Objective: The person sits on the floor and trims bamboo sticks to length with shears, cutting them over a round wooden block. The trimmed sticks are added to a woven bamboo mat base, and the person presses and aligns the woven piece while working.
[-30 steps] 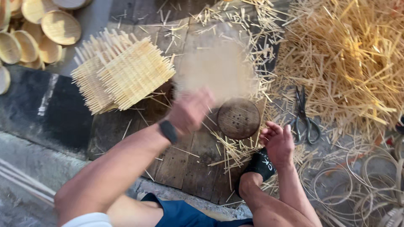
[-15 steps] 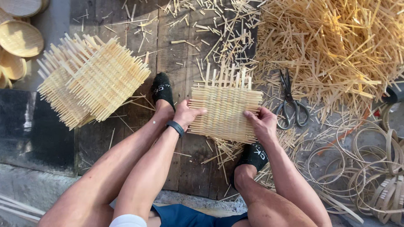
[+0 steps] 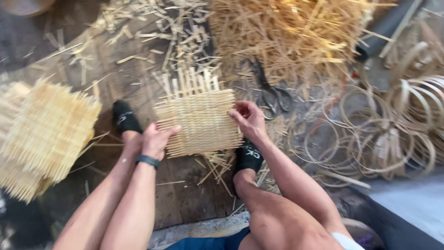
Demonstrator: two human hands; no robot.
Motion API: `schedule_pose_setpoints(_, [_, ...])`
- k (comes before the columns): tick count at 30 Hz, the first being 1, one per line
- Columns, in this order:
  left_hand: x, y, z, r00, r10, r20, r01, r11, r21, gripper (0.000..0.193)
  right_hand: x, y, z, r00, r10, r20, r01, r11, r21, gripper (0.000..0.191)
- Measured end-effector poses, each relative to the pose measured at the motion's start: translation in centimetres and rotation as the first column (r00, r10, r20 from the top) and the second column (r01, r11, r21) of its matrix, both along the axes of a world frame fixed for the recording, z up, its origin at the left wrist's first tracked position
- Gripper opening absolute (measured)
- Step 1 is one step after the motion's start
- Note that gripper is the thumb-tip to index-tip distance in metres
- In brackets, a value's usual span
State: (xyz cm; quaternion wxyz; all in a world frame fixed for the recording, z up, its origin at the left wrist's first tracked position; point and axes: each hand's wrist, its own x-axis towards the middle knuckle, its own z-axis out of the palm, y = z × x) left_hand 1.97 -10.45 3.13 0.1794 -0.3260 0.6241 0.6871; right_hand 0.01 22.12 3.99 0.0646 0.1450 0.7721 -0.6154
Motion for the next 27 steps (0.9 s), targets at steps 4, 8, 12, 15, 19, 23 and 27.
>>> schedule_pose_setpoints(4, [0.3,-0.2,0.6,0.999,0.019,0.033,-0.011,0.975,-0.223,0.080,-0.7,13.4,1.2,0.983,-0.045,-0.178,0.145,0.789,0.597,0.031])
schedule_pose_setpoints(8, [-0.5,-0.9,3.0,0.982,-0.036,-0.186,-0.060,0.873,-0.483,0.081,0.4,24.1,1.8,0.859,-0.168,0.484,-0.452,0.197,0.870,0.046])
schedule_pose_setpoints(12, [-2.0,1.8,7.7,0.859,-0.141,-0.492,-0.150,0.849,-0.506,0.053,2.0,23.7,2.8,0.975,-0.110,0.192,-0.136,0.388,0.912,0.015])
schedule_pose_setpoints(15, [-2.7,6.2,12.1,0.673,-0.443,-0.592,-0.061,0.765,-0.641,0.028,2.6,20.0,6.8,0.990,-0.109,0.086,0.063,0.904,0.424,0.017])
schedule_pose_setpoints(19, [-4.0,12.3,15.7,0.598,-0.431,-0.676,0.258,0.902,-0.347,0.037,1.5,12.7,12.6,0.997,0.005,0.077,0.014,0.969,-0.246,0.015])
schedule_pose_setpoints(23, [-4.2,13.4,16.7,0.934,-0.179,-0.308,0.232,0.962,0.146,0.029,-1.7,5.5,16.3,0.991,0.118,0.068,-0.085,0.926,-0.367,0.019])
schedule_pose_setpoints(27, [-2.9,11.7,15.9,0.986,-0.060,-0.154,0.102,0.955,0.279,0.026,-3.6,0.2,17.9,0.711,0.496,-0.499,-0.226,0.833,0.506,0.030])
